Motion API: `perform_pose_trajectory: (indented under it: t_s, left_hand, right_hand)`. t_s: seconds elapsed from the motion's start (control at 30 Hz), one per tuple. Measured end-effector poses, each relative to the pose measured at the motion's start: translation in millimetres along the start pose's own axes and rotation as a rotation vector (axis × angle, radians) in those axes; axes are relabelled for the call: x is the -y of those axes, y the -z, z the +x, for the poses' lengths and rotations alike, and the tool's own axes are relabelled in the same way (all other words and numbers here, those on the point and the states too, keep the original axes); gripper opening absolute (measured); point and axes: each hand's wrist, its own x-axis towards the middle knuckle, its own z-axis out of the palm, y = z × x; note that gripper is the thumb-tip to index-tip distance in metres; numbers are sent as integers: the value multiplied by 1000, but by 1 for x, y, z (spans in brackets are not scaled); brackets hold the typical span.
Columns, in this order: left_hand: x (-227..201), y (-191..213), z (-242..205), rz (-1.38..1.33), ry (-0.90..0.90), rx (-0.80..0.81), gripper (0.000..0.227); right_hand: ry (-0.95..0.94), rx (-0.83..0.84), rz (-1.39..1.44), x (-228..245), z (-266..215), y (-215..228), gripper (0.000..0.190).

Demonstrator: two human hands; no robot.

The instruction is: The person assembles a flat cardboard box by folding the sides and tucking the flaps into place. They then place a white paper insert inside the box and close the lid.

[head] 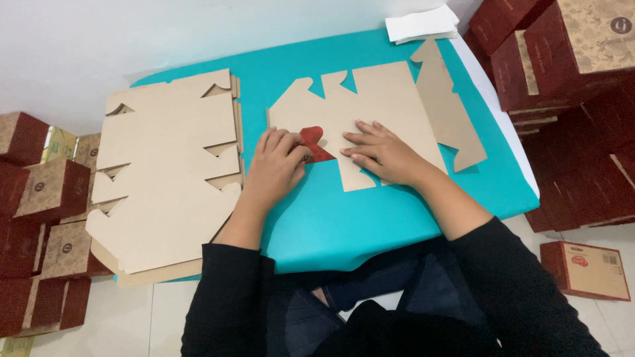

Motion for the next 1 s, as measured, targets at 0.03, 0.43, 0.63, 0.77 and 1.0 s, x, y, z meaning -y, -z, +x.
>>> perform_pose_trajectory:
  t_s: [0.03,0.43,0.63,0.77,1.0]
  left_hand:
    - [-5,0,4,-4,-9,3,25]
    - [-24,-14,4,-30,-33,143,15]
    - [-26,-15,26,11,42,167,24]
    - [-17,-21,27,11,-82,139,17]
    - [-18,-23,22,159,-252,40,12]
  right_hand:
    - [-9,-5,2,3,1,-1,32]
    - [55,-5,-194,15,7,-10,31]
    - [-49,26,364,-8,-3,20,32]
    - [-77,19,266,-26,-18,25,37]
    - [-8,-20,170,-32,-14,6,32]
